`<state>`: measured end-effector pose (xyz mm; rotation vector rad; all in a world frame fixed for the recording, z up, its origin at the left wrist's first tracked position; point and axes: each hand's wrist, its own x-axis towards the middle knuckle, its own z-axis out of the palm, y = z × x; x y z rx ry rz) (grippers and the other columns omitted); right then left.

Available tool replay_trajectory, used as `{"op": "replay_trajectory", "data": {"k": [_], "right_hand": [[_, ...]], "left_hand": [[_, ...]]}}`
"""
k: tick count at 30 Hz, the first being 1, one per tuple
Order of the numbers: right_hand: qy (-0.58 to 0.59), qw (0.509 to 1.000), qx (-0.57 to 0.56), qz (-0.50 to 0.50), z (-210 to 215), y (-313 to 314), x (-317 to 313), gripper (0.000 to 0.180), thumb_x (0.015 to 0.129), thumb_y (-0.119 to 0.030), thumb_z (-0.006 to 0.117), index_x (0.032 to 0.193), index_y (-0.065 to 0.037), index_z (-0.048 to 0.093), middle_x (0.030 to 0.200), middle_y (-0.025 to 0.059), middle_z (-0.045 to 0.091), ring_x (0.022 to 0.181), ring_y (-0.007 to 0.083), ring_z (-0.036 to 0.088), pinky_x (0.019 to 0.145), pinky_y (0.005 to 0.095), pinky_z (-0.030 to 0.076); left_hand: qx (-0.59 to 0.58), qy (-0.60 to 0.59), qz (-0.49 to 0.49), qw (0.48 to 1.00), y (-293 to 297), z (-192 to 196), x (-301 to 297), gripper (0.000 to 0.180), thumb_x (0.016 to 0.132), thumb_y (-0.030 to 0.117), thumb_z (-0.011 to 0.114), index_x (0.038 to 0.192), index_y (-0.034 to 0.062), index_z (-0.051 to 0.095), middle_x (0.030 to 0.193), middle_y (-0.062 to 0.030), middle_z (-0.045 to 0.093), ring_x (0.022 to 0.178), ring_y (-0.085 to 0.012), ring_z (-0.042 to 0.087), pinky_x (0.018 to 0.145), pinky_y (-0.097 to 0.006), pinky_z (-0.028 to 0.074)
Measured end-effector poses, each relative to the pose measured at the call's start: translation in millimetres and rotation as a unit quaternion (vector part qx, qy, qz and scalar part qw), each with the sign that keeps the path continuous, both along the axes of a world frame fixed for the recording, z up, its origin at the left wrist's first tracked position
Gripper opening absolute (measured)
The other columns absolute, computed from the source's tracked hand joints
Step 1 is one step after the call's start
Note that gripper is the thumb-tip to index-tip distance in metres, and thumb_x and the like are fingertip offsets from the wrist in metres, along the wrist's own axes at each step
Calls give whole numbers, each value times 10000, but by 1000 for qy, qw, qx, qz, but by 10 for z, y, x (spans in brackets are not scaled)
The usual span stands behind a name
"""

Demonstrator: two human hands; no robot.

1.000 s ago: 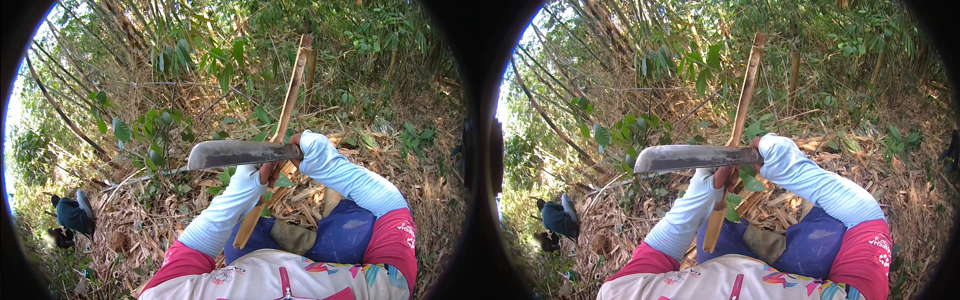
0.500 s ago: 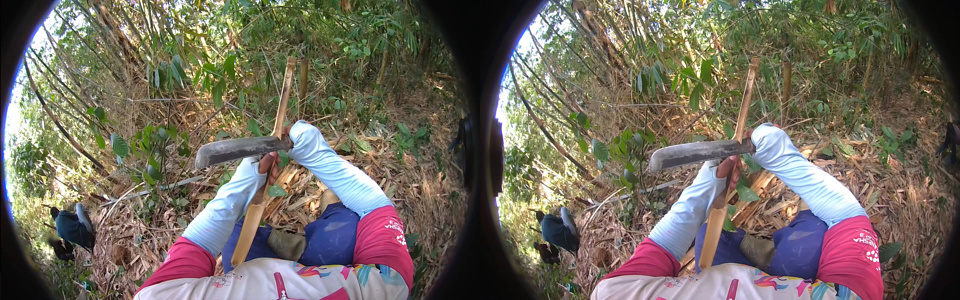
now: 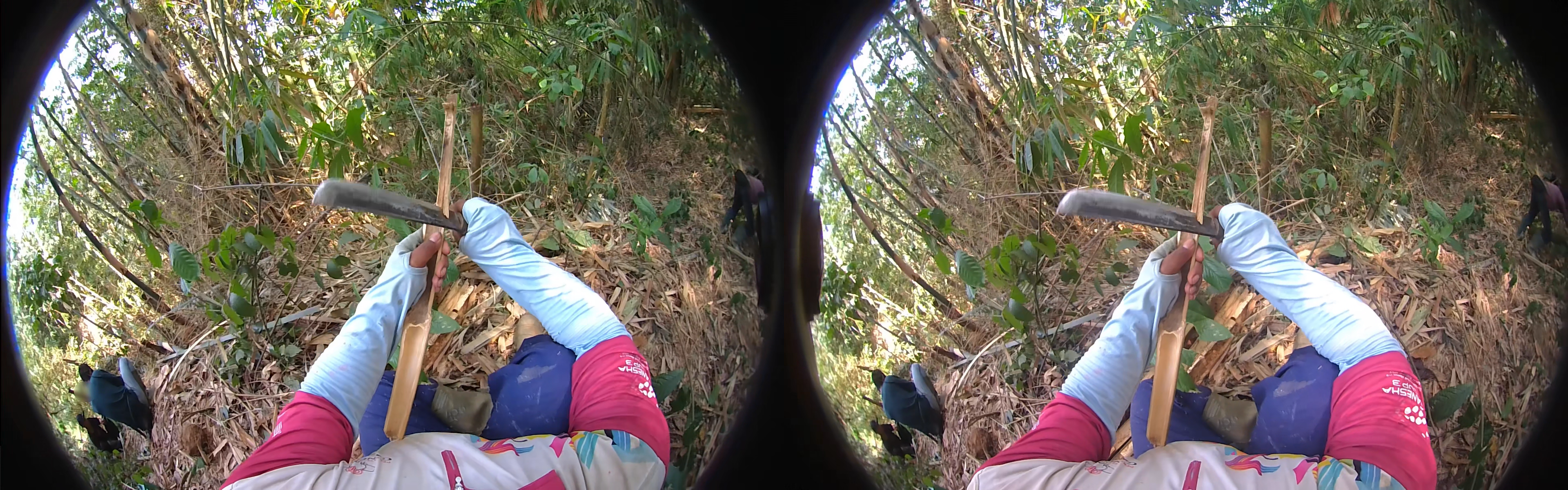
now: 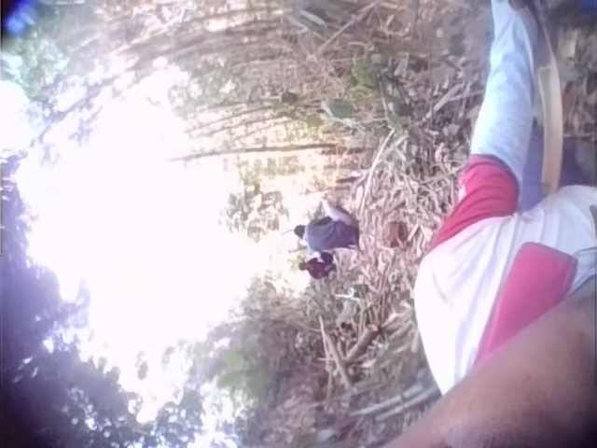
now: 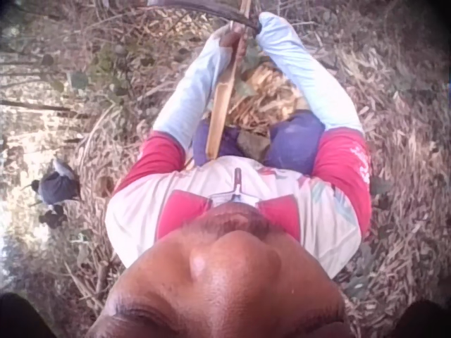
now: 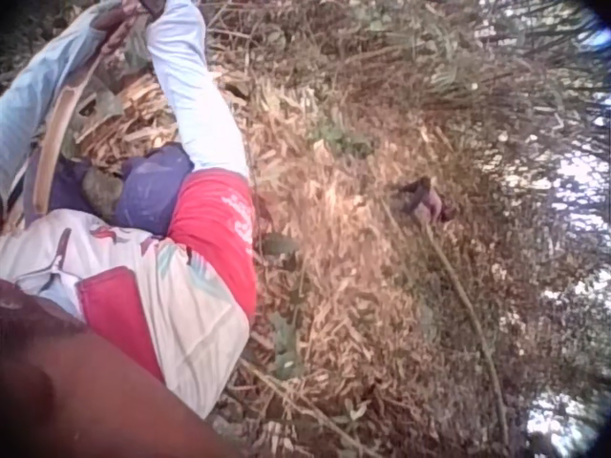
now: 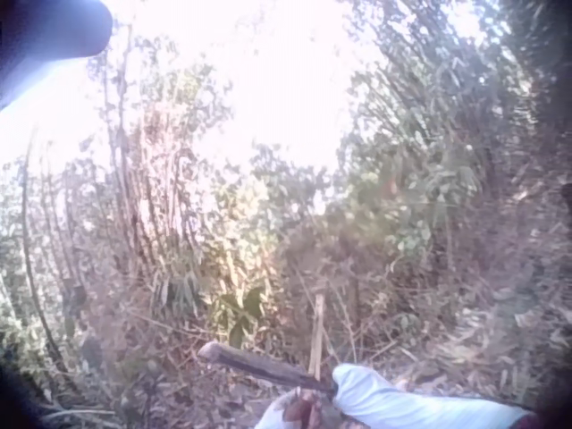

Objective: The person uses a large machete to split a long piece of bamboo into thinner strips. They hold the bamboo vertically and repeatedly strike it with the machete to separate the material. The task is performed in a forest environment with another person visible in the background.

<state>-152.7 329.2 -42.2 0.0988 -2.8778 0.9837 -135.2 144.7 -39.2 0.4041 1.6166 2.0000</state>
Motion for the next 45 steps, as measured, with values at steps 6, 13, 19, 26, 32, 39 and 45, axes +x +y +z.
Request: {"op": "replay_trajectory", "data": {"k": [6, 13, 19, 26, 32, 39, 45], "right_hand": [[95, 982, 53, -154, -154, 827, -481, 392, 735, -70, 691, 1113, -95, 592, 890, 102, 661, 759, 244, 619, 700, 340, 505], [57, 982, 44, -176, 69, 430, 70, 331, 788, -124, 622, 1119, -96, 612, 1008, 180, 650, 967, 371, 623, 834, 387, 508], [24, 971, 181, -155, 193, 571, 88, 339, 808, -175, 629, 1142, -136, 576, 988, 132, 651, 944, 321, 620, 860, 408, 470], [-51, 936, 322, -128, 536, 733, -127, 370, 825, -207, 571, 1191, -240, 531, 1152, 60, 626, 1090, 259, 589, 984, 521, 376], [95, 916, 368, -125, 305, 726, -648, 209, 823, -123, 548, 983, -208, 653, 787, 74, 660, 753, 274, 655, 595, 552, 470], [37, 848, 519, -101, 503, 611, -839, 182, 834, -201, 662, 1009, -161, 687, 911, 69, 713, 798, 242, 683, 644, 523, 481], [-168, 952, 177, -183, 233, 388, -616, 317, 822, -180, 632, 1130, -112, 604, 1120, 130, 647, 1037, 335, 622, 884, 414, 501]], "left_hand": [[48, -93, -97, 990, 0, -161, 50, 288, 963, 338, 514, 872, 65, 521, 566, -51, 479, 426, -150, 433, 421, -285, 395], [74, -120, -129, 982, -128, -328, -62, 270, 982, 323, 465, 884, 74, 506, 559, -45, 460, 424, -151, 419, 424, -286, 387], [53, -112, -154, 980, -210, -259, 9, 297, 982, 326, 480, 849, 61, 504, 557, -41, 454, 418, -148, 427, 405, -288, 390], [110, -208, -214, 948, -272, -366, -95, 266, 987, 347, 480, 898, 98, 499, 571, -1, 421, 418, -111, 371, 410, -258, 365], [189, -240, -135, 943, -152, -345, -275, 234, 1025, 297, 408, 966, 105, 529, 616, 45, 442, 472, -67, 398, 428, -231, 363], [263, -309, -138, 904, -130, -527, -452, 276, 1031, 296, 399, 992, 68, 549, 648, 39, 466, 514, -71, 433, 442, -234, 408], [109, -251, -114, 955, -306, -577, -529, 232, 1008, 335, 441, 960, 119, 513, 635, 20, 453, 474, -110, 420, 427, -269, 395]]}}
